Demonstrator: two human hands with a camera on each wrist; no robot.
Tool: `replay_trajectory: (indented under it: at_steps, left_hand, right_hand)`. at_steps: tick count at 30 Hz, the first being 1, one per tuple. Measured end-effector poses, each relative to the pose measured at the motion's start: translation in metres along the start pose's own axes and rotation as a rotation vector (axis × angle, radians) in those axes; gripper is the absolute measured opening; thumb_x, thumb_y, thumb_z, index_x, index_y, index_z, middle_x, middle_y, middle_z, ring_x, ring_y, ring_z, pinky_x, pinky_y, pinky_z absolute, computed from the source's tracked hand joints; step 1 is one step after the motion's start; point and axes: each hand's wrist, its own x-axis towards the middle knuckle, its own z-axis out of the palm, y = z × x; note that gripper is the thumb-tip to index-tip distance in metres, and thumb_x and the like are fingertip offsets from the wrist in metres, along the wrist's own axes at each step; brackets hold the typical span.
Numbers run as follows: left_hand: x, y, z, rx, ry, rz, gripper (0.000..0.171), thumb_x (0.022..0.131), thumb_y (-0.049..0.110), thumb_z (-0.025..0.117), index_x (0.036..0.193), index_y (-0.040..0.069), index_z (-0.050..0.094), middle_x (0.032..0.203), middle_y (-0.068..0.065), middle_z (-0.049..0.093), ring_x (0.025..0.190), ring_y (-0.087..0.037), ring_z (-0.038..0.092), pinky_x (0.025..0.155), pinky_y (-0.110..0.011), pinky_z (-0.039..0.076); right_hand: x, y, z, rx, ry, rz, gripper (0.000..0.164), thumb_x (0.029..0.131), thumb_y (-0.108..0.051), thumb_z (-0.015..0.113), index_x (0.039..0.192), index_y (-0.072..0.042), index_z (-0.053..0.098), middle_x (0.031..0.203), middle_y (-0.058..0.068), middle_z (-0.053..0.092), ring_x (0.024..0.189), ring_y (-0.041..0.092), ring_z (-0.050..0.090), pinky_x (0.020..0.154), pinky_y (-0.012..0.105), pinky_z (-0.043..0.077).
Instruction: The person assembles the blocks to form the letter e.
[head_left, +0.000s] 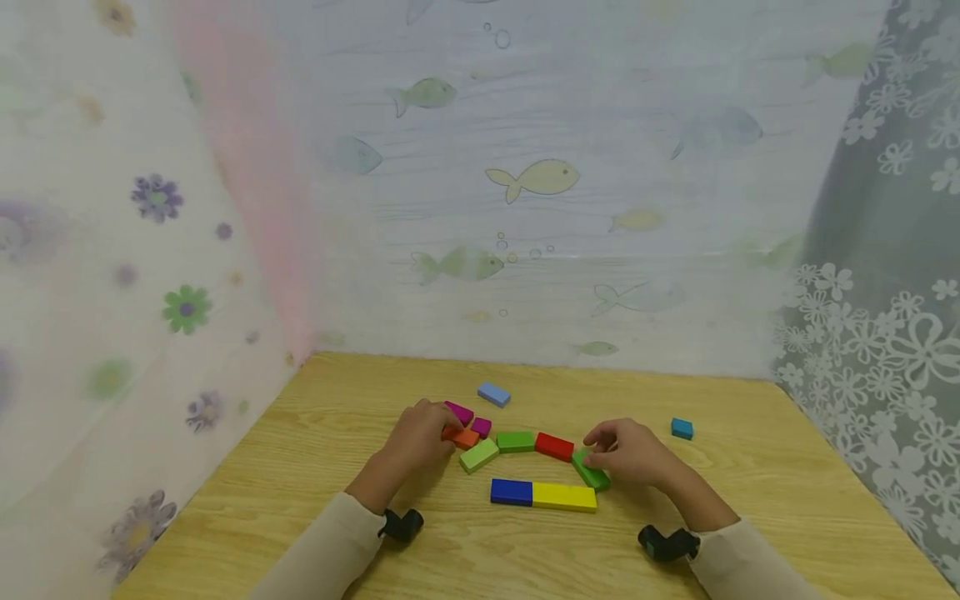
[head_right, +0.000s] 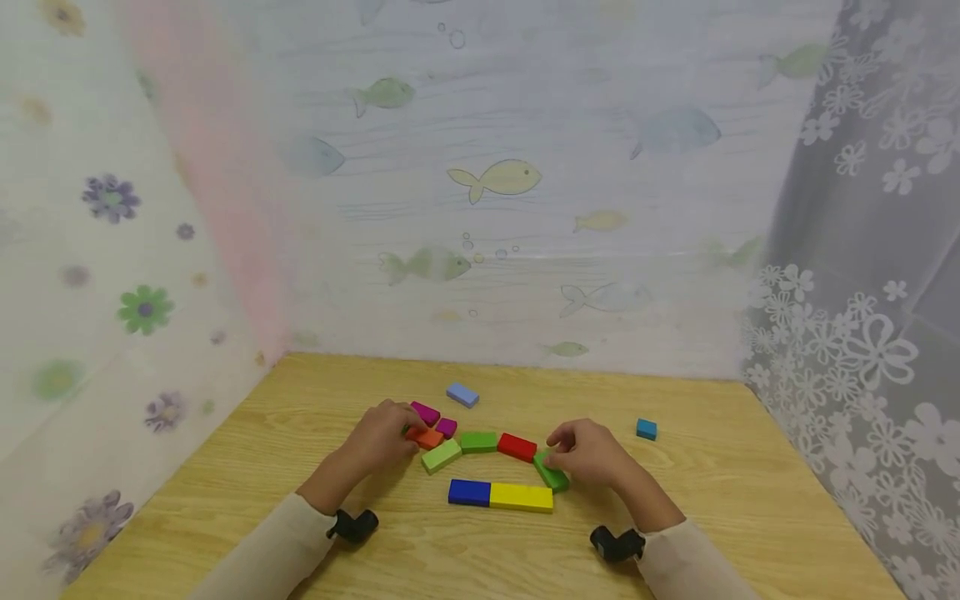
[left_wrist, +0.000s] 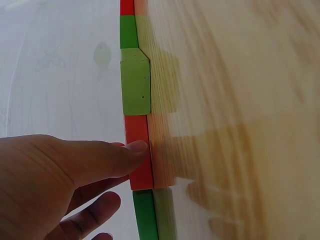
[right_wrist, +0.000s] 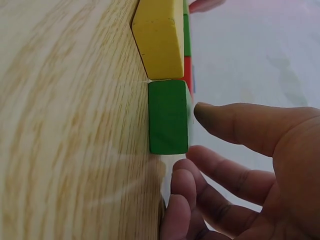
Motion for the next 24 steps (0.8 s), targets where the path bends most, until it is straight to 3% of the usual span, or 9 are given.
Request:
replay_trajectory:
  at_steps: [11, 24]
  left_hand:
    - [-0.0011, 0.0023, -0.0009, 0.030, 0.014, -0.006, 0.018, 0.085, 0.020, 0.087, 0.101, 0.015, 0.083, 0.104, -0.002, 0.077, 0.092, -0.022, 0.058, 0.085, -0.042, 0.048]
    - [-0.0054, 0.0023, -0.0007, 0.106, 0.039, 0.003, 0.020, 0.083, 0.024, 0.089, 0.098, 0.012, 0.082, 0.088, 0.000, 0.074, 0.084, -0.020, 0.056, 0.076, -0.038, 0.047]
  right_hand:
    - [-0.0023, -0.0017, -0.0006, 0.011, -0.007, 0.013, 0.029, 0.090, -0.023, 0.080, 0.114, -0.008, 0.074, 0.098, 0.003, 0.067, 0.088, 0.019, 0.059, 0.075, 0.035, 0.051]
    - [-0.0034, 0.0011, 0.0001, 0.011, -0.015, -0.001, 0.026, 0.090, -0.021, 0.080, 0.112, -0.008, 0.075, 0.093, 0.002, 0.066, 0.084, 0.019, 0.059, 0.072, 0.035, 0.050]
